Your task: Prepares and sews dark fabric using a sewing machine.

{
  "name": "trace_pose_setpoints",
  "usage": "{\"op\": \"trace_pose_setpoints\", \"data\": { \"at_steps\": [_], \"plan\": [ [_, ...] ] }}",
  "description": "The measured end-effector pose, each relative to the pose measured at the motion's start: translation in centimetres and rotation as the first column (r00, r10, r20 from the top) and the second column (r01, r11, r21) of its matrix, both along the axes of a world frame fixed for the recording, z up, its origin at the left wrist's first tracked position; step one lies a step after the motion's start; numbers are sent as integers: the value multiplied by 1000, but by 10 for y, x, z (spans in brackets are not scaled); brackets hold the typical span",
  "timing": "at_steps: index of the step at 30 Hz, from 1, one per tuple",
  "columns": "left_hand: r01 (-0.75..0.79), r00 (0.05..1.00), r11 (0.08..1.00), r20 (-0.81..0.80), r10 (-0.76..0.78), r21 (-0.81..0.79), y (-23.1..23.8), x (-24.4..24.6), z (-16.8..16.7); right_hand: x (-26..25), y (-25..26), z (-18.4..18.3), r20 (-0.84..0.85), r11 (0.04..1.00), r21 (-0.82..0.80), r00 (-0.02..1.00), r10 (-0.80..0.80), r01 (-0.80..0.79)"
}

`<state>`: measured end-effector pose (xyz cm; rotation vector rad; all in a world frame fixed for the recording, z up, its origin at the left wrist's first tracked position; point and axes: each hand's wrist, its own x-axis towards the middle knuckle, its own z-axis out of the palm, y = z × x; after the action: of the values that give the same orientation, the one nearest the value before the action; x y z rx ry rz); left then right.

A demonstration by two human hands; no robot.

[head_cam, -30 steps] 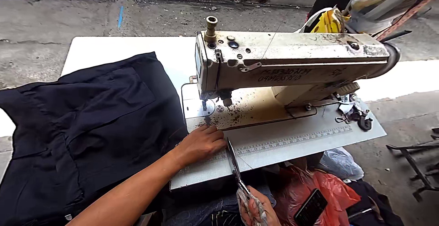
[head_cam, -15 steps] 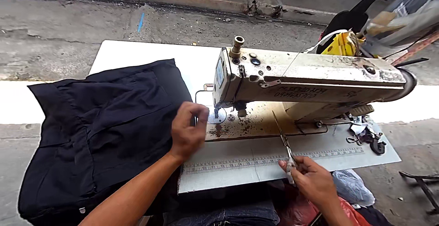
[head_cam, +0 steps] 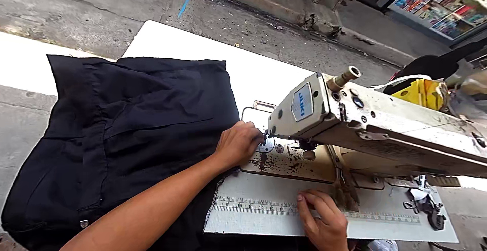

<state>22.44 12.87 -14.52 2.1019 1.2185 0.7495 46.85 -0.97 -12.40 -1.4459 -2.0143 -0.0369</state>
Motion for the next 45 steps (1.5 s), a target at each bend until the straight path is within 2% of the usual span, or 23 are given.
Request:
{"op": "trace_pose_setpoints", "data": {
  "at_steps": [2,4,45],
  "plan": [
    [-4,1000,1000,2,4,-20,0,1,2,-8,-2,-19,-10,998,53,1000,-21,22],
    [-14,1000,1000,11,14,-19,0,1,2,-10,-2,-23,-5,996,78,999,-45,45],
    [-30,999,998,15,31,-55,-1,3,7,-11,-5,-25,-8,996,58,998,-61,61]
  ]
}}
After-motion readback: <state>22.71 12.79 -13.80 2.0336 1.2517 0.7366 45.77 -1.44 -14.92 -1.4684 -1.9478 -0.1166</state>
